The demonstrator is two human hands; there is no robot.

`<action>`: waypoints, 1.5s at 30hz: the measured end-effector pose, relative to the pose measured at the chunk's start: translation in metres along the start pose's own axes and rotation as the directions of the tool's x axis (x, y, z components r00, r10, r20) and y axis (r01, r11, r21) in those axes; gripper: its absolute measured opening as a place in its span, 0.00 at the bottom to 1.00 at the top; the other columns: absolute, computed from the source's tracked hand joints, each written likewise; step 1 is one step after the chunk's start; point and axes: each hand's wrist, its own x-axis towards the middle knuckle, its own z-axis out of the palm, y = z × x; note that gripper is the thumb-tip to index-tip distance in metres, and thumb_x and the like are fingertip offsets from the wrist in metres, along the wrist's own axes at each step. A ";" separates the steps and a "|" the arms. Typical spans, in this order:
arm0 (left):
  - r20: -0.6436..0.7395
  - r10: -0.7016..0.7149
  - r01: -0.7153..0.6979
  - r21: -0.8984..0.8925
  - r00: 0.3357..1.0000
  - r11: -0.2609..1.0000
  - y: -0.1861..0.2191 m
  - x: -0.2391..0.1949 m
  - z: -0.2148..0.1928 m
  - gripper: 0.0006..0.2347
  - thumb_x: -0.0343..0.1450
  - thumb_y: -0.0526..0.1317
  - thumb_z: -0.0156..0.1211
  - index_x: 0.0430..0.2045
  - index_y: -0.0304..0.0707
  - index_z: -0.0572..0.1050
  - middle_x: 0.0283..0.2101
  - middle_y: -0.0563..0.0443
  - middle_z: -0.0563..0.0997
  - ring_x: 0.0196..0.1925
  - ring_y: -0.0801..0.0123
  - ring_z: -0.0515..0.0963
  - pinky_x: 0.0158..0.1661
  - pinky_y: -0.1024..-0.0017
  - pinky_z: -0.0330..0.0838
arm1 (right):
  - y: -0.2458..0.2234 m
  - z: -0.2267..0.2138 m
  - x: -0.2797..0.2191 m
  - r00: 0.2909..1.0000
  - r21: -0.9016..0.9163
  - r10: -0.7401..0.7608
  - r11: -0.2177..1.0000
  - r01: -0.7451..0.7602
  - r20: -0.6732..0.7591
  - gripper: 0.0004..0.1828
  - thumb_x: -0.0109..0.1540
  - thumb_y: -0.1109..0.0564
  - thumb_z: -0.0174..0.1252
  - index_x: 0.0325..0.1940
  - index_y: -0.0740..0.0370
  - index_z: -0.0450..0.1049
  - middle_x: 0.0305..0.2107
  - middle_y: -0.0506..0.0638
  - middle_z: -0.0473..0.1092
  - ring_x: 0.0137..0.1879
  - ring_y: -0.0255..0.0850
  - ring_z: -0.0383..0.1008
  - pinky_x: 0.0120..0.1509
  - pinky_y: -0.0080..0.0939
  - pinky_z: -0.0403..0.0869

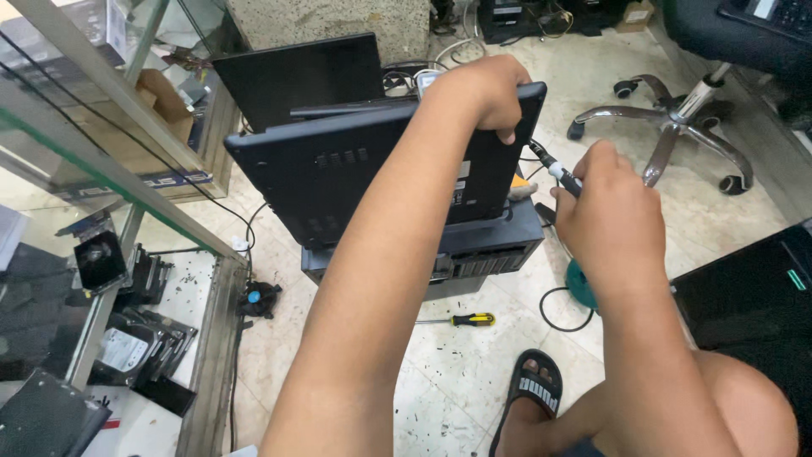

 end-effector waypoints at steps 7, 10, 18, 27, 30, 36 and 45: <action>-0.008 0.019 -0.020 -0.014 1.000 1.000 -0.003 0.009 -0.002 0.16 0.56 0.38 0.76 0.35 0.52 0.78 0.40 0.55 0.85 0.42 0.62 0.83 0.41 0.60 0.74 | -0.002 -0.009 0.006 0.983 -0.137 0.126 0.985 -0.108 0.132 0.32 0.78 0.38 0.41 0.41 0.66 0.76 0.29 0.71 0.75 0.36 0.77 0.74 0.40 0.70 0.71; 0.006 -0.003 0.003 0.005 1.000 1.000 -0.001 0.003 -0.004 0.16 0.57 0.39 0.76 0.36 0.54 0.79 0.42 0.56 0.85 0.45 0.63 0.82 0.42 0.59 0.74 | -0.005 -0.011 0.001 0.988 -0.018 0.089 0.996 -0.087 0.124 0.32 0.60 0.35 0.66 0.52 0.60 0.66 0.46 0.62 0.74 0.45 0.70 0.75 0.44 0.68 0.70; 0.031 -0.025 0.025 -0.021 0.999 0.999 -0.001 0.005 -0.003 0.18 0.59 0.40 0.75 0.41 0.57 0.78 0.46 0.59 0.84 0.48 0.64 0.82 0.46 0.59 0.74 | -0.007 -0.013 0.011 0.970 -0.135 0.180 0.978 -0.159 0.164 0.32 0.75 0.36 0.42 0.40 0.65 0.79 0.31 0.74 0.76 0.41 0.78 0.74 0.45 0.69 0.72; 0.040 0.013 -0.013 -0.009 0.999 1.000 -0.004 0.011 0.000 0.19 0.59 0.39 0.76 0.42 0.51 0.78 0.48 0.55 0.84 0.49 0.61 0.83 0.45 0.58 0.75 | -0.008 -0.010 0.008 0.966 -0.154 0.175 0.977 -0.147 0.189 0.31 0.75 0.36 0.43 0.42 0.64 0.78 0.32 0.72 0.77 0.43 0.75 0.75 0.43 0.67 0.73; 0.036 0.035 -0.034 -0.029 0.999 0.999 -0.005 0.014 0.001 0.17 0.58 0.37 0.74 0.39 0.50 0.79 0.45 0.52 0.85 0.47 0.60 0.82 0.43 0.56 0.73 | -0.011 -0.020 0.007 0.958 -0.154 0.181 0.977 -0.149 0.223 0.34 0.72 0.29 0.47 0.47 0.64 0.76 0.37 0.77 0.76 0.46 0.79 0.75 0.48 0.70 0.74; 0.026 0.017 -0.016 -0.026 1.000 1.000 0.003 -0.012 -0.006 0.15 0.60 0.35 0.71 0.40 0.49 0.79 0.46 0.51 0.84 0.48 0.60 0.82 0.43 0.58 0.75 | -0.007 -0.014 0.005 0.982 -0.204 0.111 0.976 -0.079 0.149 0.23 0.70 0.39 0.53 0.46 0.64 0.71 0.32 0.69 0.78 0.40 0.73 0.77 0.40 0.67 0.74; 0.038 -0.010 0.011 -0.036 0.999 0.999 0.002 -0.004 -0.003 0.14 0.62 0.36 0.70 0.40 0.50 0.77 0.44 0.53 0.84 0.46 0.61 0.82 0.43 0.59 0.73 | 0.006 -0.005 0.011 0.993 -0.098 0.066 0.994 -0.056 0.100 0.22 0.63 0.46 0.64 0.49 0.63 0.66 0.42 0.64 0.77 0.46 0.71 0.77 0.43 0.69 0.72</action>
